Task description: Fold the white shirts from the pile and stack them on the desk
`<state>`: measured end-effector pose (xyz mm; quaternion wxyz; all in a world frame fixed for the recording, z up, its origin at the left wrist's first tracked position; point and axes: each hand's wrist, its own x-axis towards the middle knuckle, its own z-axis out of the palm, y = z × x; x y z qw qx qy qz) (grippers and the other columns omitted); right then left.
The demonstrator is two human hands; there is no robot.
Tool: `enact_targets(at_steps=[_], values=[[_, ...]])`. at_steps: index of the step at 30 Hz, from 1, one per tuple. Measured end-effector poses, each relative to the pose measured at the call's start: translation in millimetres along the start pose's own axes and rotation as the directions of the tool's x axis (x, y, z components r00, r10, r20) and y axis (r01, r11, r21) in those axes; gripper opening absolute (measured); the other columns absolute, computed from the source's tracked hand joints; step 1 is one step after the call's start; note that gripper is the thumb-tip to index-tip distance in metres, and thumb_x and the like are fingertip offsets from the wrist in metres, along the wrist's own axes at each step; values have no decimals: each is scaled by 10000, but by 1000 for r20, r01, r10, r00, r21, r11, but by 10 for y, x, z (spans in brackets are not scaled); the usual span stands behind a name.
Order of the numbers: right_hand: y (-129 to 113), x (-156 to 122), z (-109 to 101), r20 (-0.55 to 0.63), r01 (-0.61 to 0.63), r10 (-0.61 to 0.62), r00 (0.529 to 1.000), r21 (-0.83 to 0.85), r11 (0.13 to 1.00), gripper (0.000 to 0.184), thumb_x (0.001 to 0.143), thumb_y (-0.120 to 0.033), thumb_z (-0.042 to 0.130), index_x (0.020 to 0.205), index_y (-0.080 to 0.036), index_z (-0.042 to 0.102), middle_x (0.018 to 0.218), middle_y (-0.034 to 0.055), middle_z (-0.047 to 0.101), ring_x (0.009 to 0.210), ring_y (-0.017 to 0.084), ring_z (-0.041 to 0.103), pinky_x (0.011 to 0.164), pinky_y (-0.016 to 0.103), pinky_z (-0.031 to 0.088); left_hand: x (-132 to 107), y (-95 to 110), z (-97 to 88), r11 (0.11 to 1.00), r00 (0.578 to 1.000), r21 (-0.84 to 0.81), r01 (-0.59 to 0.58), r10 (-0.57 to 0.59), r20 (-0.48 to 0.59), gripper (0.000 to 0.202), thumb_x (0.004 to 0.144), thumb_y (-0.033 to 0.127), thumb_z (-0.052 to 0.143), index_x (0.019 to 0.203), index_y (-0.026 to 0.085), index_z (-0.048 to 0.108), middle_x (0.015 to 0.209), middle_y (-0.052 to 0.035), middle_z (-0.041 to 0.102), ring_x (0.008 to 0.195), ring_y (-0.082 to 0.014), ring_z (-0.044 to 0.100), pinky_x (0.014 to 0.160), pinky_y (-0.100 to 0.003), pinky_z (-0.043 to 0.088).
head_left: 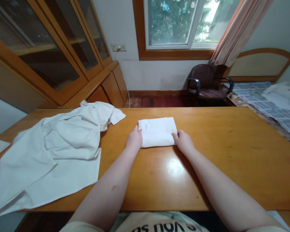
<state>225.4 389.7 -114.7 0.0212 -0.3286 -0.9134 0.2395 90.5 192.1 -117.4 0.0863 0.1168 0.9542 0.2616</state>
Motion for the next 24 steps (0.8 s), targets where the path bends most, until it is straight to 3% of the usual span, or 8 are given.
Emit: enact_targets(at_steps=[5,11,19,22,24], values=[[-43,-8,-11,20,-36,37,999,-42,998,347,920,-384,377,861,-148,625,858,132,680,788,218,618,595,269,355,20,-14,1,1000,1000,27,2,-3,29,533,921,363,310,1392,126,386,1116,-217,644,1024,-326,619,855,-428,434],[-69,1,7,40,-51,55,998,-92,994,357,934,-353,339,907,-148,630,932,155,680,843,223,632,660,278,396,24,-34,10,998,998,54,-21,18,60,467,917,349,312,1308,164,489,1094,-188,662,996,-313,634,858,-416,434],[-86,-4,22,60,-66,75,995,-135,989,384,934,-351,321,954,-135,639,961,175,683,877,229,638,707,290,424,-29,-17,-27,988,996,155,-31,17,90,490,923,343,269,1328,157,472,1086,-204,655,983,-328,630,788,-419,456],[-95,-9,23,52,-67,74,996,-129,989,383,932,-349,320,940,-136,638,955,177,682,880,243,638,706,302,426,-145,28,-112,977,998,206,-59,59,4,507,923,386,284,1341,158,458,1094,-203,644,981,-327,625,807,-429,456],[-100,-11,23,52,-69,76,996,-128,989,383,933,-347,317,933,-134,636,951,181,679,880,253,639,705,310,426,-248,83,-148,958,978,233,-165,190,-89,505,922,393,310,1348,160,451,1168,-191,610,1050,-315,590,884,-434,428]])
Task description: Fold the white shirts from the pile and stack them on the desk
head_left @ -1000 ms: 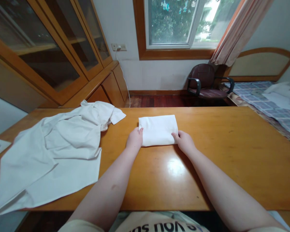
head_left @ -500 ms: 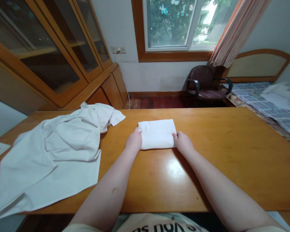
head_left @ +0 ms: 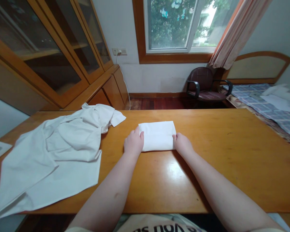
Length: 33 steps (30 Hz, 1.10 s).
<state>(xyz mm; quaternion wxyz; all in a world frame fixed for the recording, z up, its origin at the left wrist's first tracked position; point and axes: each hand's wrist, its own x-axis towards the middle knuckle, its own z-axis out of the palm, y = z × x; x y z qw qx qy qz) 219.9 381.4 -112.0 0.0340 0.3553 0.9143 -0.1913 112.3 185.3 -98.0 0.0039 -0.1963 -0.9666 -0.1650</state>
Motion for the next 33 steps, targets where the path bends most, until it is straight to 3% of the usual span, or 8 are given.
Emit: enact_targets(at_steps=[3,5,7,11,18,24,29,33], values=[[-7,-4,-6,5,0,0,1000,-4,1000,381,938,-344,316,940,-132,632,955,186,675,881,256,641,707,313,426,-119,136,-2,957,953,4,-290,289,-93,459,919,365,355,1321,190,491,1350,-136,497,1240,-281,448,1050,-422,300],[-12,-12,-15,12,3,-3,1000,-10,1000,378,940,-341,315,951,-131,629,959,184,675,883,252,641,708,310,426,-163,225,61,898,896,21,-439,440,-61,457,904,368,402,1323,210,493,1446,-102,393,1340,-270,318,1112,-430,197],[-16,-21,-23,19,4,-4,1000,-14,1000,374,941,-337,314,962,-133,627,957,177,679,880,241,641,702,300,425,-169,281,152,868,869,48,-494,494,1,510,880,404,449,1357,224,454,1496,-90,305,1390,-276,211,1133,-462,114],[-10,-28,-32,25,-3,4,1000,-21,1000,371,940,-331,312,967,-138,628,955,176,683,864,225,640,687,284,418,-99,268,304,881,882,71,-469,462,89,647,843,510,472,1420,244,355,1526,-88,226,1412,-294,118,1130,-496,45],[32,-15,-16,9,14,-15,1000,21,1000,380,938,-338,307,913,-154,638,944,155,682,858,221,631,676,278,404,14,196,374,898,888,40,-439,427,171,747,812,595,459,1452,254,282,1543,-83,161,1415,-317,55,1121,-490,79],[54,-102,-1,-109,41,-44,993,-23,999,338,926,-370,355,958,-149,609,913,143,658,832,234,614,683,295,408,-9,241,440,905,902,69,-420,409,137,761,806,637,417,1453,259,285,1541,-79,174,1413,-325,71,1123,-489,51],[-30,-143,-13,-326,308,-331,886,-122,944,354,912,-277,395,1191,-117,544,1240,164,554,1106,248,518,932,340,362,-26,247,455,897,897,92,-432,418,140,728,827,616,391,1447,243,304,1537,-90,191,1411,-331,77,1122,-492,44],[-185,40,33,-175,529,-554,814,-171,831,405,909,-215,381,1288,-142,503,1423,114,420,1292,236,375,1059,375,270,-22,243,435,891,894,115,-439,421,151,717,840,598,385,1454,239,285,1536,-93,195,1410,-324,93,1124,-483,52]])
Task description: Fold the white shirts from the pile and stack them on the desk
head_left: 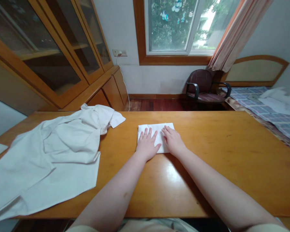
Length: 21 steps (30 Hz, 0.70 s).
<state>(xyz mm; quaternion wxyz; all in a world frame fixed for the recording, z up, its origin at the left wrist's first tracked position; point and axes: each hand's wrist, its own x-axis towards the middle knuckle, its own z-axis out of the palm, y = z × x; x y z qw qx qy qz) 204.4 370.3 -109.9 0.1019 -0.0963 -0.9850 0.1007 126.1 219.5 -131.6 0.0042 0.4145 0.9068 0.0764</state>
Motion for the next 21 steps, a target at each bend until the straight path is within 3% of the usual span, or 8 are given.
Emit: enact_targets(at_steps=[4,6,10,14,18,21], values=[[33,215,123,118,-21,26,993,-43,999,518,926,-374,375,1409,-187,371,1503,105,286,1377,278,228,1083,490,211,5,-7,-17,999,1000,-26,19,-18,8,684,867,570,353,1456,230,279,1536,-78,199,1414,-291,100,1129,-455,81],[49,245,170,136,-44,54,989,-78,996,572,929,-432,344,1452,-205,293,1522,109,232,1391,295,182,1083,522,185,20,-21,-31,991,993,-63,116,-116,-2,650,893,550,294,1457,228,279,1539,-62,189,1416,-288,88,1122,-459,126],[61,226,206,147,-44,61,987,-115,992,598,927,-498,302,1468,-247,257,1532,104,201,1394,320,152,1085,532,157,67,-147,-62,916,929,-155,369,-369,29,699,871,585,308,1472,237,227,1550,-69,125,1406,-344,100,1093,-521,178],[71,226,192,172,-43,57,983,-87,995,624,919,-551,273,1468,-256,254,1532,106,204,1393,311,163,1076,490,209,90,-354,-53,849,878,-228,477,-472,79,825,818,665,349,1484,209,178,1518,-98,244,1398,-340,146,1108,-533,127],[81,235,182,182,-53,65,981,-72,996,621,916,-560,271,1463,-265,268,1529,103,218,1392,304,170,1073,473,217,75,-454,-47,821,855,-254,511,-517,50,767,827,641,357,1438,177,320,1486,-97,325,1399,-345,130,1113,-517,128],[85,234,186,175,-54,65,982,-68,996,618,915,-563,273,1461,-272,273,1529,95,220,1393,300,169,1074,468,212,63,-475,-106,822,838,-274,499,-538,-87,593,849,557,397,1275,166,531,1388,-123,466,1340,-338,290,1085,-461,228]])
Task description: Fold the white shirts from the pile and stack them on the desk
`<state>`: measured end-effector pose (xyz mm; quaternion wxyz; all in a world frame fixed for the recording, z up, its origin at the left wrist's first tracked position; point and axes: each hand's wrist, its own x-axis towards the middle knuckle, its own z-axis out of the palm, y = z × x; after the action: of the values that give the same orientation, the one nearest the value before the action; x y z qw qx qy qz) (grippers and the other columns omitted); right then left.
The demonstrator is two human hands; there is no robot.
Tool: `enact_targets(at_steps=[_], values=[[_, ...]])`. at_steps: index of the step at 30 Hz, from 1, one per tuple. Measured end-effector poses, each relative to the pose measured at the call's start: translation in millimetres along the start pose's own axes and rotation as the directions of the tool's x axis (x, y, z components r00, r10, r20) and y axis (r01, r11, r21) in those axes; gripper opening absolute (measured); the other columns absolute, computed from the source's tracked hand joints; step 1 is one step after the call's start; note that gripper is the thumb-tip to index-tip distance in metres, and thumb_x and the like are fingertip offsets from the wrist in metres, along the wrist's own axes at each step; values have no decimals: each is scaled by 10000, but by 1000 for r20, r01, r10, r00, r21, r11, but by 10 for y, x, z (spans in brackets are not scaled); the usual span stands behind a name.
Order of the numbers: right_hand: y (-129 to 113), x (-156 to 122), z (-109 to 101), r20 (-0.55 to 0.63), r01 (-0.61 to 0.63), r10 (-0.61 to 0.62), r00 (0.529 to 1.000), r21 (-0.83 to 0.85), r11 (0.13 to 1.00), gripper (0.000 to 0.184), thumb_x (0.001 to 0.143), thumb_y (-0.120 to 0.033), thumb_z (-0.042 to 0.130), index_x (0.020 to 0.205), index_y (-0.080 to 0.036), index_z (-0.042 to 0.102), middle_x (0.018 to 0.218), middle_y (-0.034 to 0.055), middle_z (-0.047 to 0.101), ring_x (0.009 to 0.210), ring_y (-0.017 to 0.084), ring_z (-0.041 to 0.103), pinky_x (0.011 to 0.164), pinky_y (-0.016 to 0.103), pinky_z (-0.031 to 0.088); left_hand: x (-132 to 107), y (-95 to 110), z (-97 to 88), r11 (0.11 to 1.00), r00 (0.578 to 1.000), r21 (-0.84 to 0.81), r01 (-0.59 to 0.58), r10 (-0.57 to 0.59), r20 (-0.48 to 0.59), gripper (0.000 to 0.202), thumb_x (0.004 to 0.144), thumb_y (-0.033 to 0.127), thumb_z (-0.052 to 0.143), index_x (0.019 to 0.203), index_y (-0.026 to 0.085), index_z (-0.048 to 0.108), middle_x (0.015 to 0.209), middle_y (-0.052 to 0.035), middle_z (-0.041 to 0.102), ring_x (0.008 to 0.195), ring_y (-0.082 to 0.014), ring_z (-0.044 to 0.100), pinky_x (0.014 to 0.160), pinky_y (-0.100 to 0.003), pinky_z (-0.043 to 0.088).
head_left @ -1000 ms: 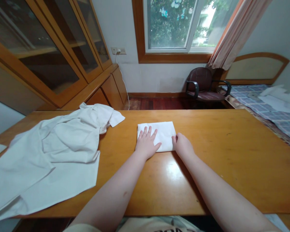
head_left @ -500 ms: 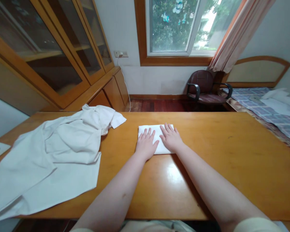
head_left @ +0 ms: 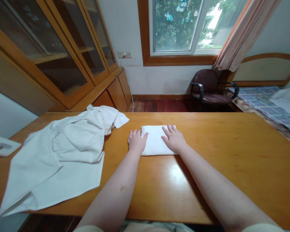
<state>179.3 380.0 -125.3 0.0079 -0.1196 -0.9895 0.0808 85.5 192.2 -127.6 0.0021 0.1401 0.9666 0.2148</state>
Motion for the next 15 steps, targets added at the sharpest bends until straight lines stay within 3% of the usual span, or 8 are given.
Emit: enact_targets(at_steps=[2,4,10,15], values=[[1,1,4,-2,0,0,1000,3,1000,620,914,-565,274,1461,-274,270,1531,92,216,1394,298,165,1074,466,209,20,5,-61,998,995,-25,-55,53,-86,444,868,482,405,1127,190,617,1237,-108,591,1230,-293,441,1028,-402,314],[-1,2,8,3,-1,1,1000,6,1000,622,913,-566,274,1463,-275,266,1532,91,212,1396,296,162,1074,466,206,66,13,-110,996,993,-58,-67,60,-105,383,857,484,429,1025,216,645,1106,-88,653,1098,-268,537,944,-372,382],[-7,-5,10,-3,0,0,1000,6,1000,620,913,-563,271,1462,-276,265,1531,89,216,1398,293,153,1072,465,203,314,21,-71,955,985,-242,172,-161,67,462,787,615,476,931,208,640,1013,-95,684,946,-267,614,763,-339,440],[-2,-2,4,21,0,0,1000,-4,1000,619,916,-564,261,1467,-282,249,1538,83,196,1399,293,149,1073,470,198,362,17,6,912,976,-349,217,-213,52,335,751,511,593,897,211,619,987,-68,690,887,-218,635,708,-286,441]])
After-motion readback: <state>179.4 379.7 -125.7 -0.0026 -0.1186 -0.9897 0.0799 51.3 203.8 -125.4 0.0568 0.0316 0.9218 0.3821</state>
